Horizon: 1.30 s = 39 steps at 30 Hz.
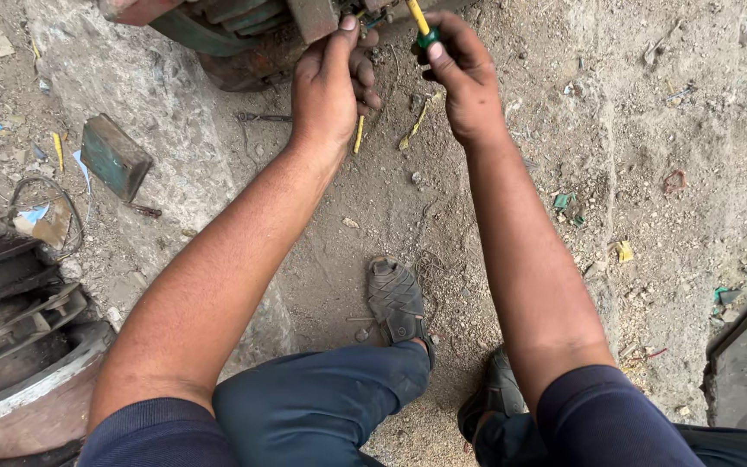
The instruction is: The person works on an electric motor lying on the ground, using a screwdriver to loosen and tighten screws on the motor's terminal box and reposition the wiring connections inside it. They rotate the motor to reach the other side and continue working on the terminal connections with the screwdriver.
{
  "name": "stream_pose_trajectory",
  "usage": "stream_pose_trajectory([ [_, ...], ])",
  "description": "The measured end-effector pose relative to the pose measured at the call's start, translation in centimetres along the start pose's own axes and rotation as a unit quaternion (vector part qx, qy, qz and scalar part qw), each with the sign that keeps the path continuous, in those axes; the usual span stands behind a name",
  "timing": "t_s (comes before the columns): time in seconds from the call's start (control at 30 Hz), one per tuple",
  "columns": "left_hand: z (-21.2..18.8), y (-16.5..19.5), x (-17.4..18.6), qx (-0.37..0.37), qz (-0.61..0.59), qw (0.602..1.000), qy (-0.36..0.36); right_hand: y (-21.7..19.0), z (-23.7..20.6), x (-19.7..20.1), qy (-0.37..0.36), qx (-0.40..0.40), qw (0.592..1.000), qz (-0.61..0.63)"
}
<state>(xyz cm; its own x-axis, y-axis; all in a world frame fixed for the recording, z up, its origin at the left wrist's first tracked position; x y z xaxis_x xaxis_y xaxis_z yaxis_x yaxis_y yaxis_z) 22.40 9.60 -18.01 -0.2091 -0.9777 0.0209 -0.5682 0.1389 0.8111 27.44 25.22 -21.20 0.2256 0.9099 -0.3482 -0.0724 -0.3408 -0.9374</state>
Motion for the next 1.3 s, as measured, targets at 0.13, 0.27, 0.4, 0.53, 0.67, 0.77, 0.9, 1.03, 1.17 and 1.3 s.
stream_pose_trajectory([
  [0.13, -0.2, 0.3, 0.1, -0.010, 0.048, 0.999, -0.003, -0.3, 0.0, -0.7, 0.024, 0.008, 0.999, -0.038],
  [0.27, 0.0, 0.1, 0.1, -0.001, 0.017, 1.000, -0.002, 0.6, -1.1, -1.6, 0.066, -0.017, 0.992, -0.103],
  [0.4, 0.2, -0.4, 0.4, -0.003, 0.010, 1.000, -0.009, 1.2, -1.6, -1.4, 0.066, 0.051, 0.988, -0.134],
  [0.53, 0.3, -0.6, 0.6, 0.004, 0.018, 1.000, -0.006, 1.4, -1.2, 0.0, 0.044, 0.008, 0.983, -0.177],
  [0.67, 0.3, -0.7, 0.5, 0.007, 0.013, 1.000, -0.009, -0.2, -0.7, 1.3, 0.000, 0.138, 0.939, -0.314],
  [0.77, 0.5, -0.8, 0.6, 0.004, 0.010, 1.000, -0.009, -0.2, -0.7, 1.8, -0.021, 0.096, 0.940, -0.328],
  [0.9, 0.6, -1.0, 0.6, 0.000, 0.007, 1.000, -0.015, -0.1, -1.9, 1.6, -0.018, 0.095, 0.919, -0.381],
  [1.03, 0.6, -0.8, 0.7, -0.002, 0.005, 1.000, -0.013, -0.9, -2.9, 1.5, -0.001, 0.084, 0.897, -0.433],
  [1.17, 0.4, -0.4, 0.7, 0.003, 0.021, 1.000, -0.012, -1.7, -4.0, 1.5, -0.002, 0.026, 0.887, -0.461],
  [1.3, 0.3, -0.5, 0.6, 0.007, 0.017, 1.000, -0.009, -1.5, -4.5, 1.7, 0.006, 0.057, 0.892, -0.449],
])
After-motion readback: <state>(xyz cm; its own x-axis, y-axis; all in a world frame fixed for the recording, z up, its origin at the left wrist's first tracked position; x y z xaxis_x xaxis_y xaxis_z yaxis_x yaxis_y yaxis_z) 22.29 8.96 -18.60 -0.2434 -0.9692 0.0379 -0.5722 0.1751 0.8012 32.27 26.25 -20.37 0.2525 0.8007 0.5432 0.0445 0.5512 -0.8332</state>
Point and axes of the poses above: each hand's wrist, its own z-axis towards the middle knuckle, its own x-axis out of the back of the hand, y = z × x, the point moved 3 cm from there along z, towards the middle knuckle, and after that the axes turned 7 degrees about x, right-handed, at the moved point
